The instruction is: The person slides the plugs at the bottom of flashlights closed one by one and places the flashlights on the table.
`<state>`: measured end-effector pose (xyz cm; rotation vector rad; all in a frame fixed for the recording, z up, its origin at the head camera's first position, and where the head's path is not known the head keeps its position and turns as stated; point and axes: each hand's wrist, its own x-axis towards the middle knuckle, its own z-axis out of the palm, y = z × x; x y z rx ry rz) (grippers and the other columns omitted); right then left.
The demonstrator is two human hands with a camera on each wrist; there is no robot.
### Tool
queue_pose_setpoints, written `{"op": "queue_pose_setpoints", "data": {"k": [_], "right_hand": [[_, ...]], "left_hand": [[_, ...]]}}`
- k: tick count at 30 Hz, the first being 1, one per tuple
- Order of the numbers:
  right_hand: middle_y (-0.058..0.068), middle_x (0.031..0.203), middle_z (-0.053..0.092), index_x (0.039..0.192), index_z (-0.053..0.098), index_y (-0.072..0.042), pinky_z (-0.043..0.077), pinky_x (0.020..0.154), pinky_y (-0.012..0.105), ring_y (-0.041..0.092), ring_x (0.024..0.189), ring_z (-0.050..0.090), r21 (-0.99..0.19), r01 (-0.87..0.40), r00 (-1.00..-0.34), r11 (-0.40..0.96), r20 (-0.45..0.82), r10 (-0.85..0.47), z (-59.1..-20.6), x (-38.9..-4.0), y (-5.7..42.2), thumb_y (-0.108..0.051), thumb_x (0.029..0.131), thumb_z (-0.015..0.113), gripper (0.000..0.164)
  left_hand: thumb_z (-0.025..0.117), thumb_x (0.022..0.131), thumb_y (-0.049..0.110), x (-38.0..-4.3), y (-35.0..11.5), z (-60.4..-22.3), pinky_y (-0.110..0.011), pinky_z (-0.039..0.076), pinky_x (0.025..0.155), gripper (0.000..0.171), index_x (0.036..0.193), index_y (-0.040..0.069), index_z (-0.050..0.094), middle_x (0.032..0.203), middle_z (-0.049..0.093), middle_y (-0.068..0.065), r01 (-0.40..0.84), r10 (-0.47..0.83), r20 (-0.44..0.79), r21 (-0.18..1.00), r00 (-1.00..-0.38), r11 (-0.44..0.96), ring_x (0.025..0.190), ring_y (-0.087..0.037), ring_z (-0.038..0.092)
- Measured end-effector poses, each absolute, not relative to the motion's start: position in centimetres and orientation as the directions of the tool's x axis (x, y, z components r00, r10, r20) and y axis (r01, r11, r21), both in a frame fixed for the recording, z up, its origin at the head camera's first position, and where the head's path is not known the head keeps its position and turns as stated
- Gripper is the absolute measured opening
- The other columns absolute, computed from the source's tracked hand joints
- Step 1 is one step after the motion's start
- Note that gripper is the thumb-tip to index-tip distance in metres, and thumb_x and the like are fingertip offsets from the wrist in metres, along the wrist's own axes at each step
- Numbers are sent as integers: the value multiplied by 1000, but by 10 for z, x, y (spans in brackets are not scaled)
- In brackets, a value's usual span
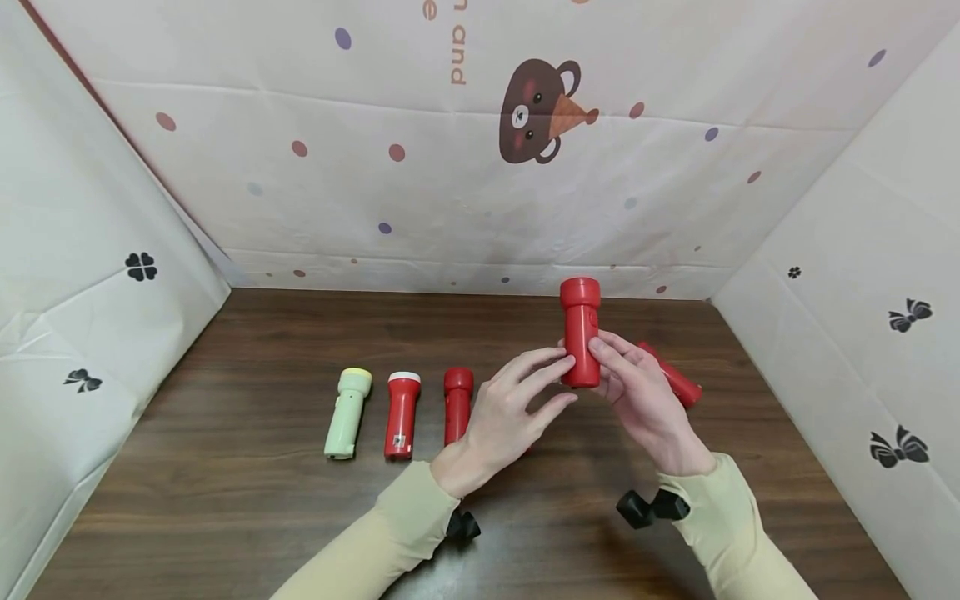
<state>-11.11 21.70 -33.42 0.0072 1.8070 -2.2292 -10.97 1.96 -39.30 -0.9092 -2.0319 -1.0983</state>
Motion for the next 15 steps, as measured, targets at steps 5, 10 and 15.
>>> {"op": "queue_pose_setpoints", "data": {"k": [5,10,15], "right_hand": [[-10,117,79,129,66,-22,61,90,22,6,99,76,-953,202,-963,-227,-151,-222,-334,-105,210,-28,110,54,24],[-9,114,79,127,67,-21,61,88,21,5,97,76,-942,203,-958,-268,-135,-251,-335,-100,203,-26,111,52,23],[-8,114,77,126,67,-19,62,88,21,5,96,75,-928,197,-945,-316,-93,-314,-338,-95,198,-22,112,48,24]], "left_hand": [[90,84,19,-107,13,-390,-23,60,101,50,130,11,73,134,71,-8,818,278,799,402,-533,413,123,-18,71],[90,83,16,-105,5,-387,-21,61,97,49,129,10,74,133,70,-9,822,291,796,403,-532,402,121,-19,71],[92,81,15,-102,-5,-386,-18,61,90,50,128,10,74,135,69,-9,831,322,788,389,-524,398,118,-19,71]]}}
